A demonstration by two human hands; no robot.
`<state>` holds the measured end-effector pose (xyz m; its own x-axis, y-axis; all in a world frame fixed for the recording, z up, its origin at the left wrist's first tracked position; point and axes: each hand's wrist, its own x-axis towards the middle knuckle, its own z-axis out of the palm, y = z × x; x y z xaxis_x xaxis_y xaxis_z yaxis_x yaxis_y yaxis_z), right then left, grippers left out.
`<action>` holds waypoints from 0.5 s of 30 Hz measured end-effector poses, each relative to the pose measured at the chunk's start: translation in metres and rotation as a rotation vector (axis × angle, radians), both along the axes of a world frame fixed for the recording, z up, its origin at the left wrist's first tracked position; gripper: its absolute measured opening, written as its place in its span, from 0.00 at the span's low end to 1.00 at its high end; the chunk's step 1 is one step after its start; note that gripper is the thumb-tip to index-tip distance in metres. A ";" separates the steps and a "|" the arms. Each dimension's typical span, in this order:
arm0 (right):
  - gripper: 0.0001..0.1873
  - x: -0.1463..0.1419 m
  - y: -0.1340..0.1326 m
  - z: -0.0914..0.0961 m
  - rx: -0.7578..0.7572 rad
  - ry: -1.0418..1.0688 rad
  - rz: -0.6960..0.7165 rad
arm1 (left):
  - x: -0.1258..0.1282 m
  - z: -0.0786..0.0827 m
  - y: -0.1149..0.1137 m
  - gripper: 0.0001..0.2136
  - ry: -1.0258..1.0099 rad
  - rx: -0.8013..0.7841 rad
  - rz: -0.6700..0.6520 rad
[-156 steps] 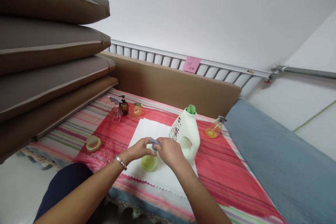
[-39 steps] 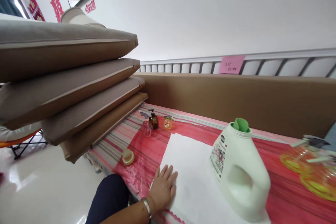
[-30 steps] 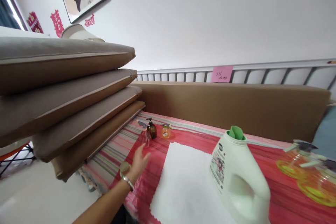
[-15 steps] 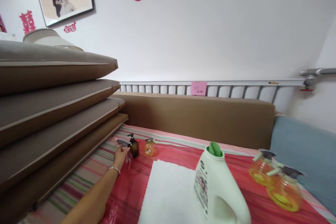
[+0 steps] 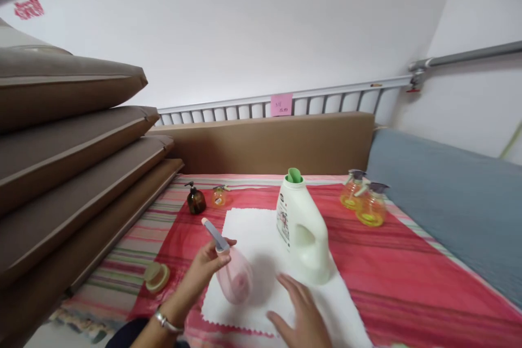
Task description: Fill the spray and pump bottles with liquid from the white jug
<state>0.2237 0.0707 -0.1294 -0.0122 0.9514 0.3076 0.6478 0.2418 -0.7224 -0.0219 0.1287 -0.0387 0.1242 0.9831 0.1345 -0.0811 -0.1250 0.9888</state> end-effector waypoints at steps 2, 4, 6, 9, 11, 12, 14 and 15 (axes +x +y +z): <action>0.42 -0.038 0.003 0.023 0.013 0.044 0.055 | 0.027 0.001 -0.017 0.19 -0.017 0.030 -0.002; 0.50 -0.065 0.006 0.040 -0.021 0.140 0.071 | 0.047 0.005 -0.031 0.19 -0.030 0.027 0.042; 0.47 -0.079 0.007 0.049 0.015 0.218 0.110 | 0.056 0.013 -0.039 0.19 -0.024 0.014 0.092; 0.43 -0.083 0.007 0.051 0.055 0.257 0.145 | 0.048 0.026 -0.043 0.20 0.035 0.042 0.027; 0.43 -0.082 0.007 0.050 0.021 0.251 0.149 | 0.035 0.033 -0.041 0.20 0.081 0.067 -0.100; 0.43 -0.082 0.007 0.051 0.000 0.238 0.156 | 0.028 0.034 -0.039 0.18 0.097 0.076 -0.158; 0.43 -0.084 0.006 0.053 -0.023 0.203 0.178 | 0.019 0.034 -0.035 0.15 0.115 0.100 -0.207; 0.43 -0.085 0.006 0.055 -0.023 0.182 0.183 | 0.017 0.032 -0.033 0.14 0.123 0.117 -0.196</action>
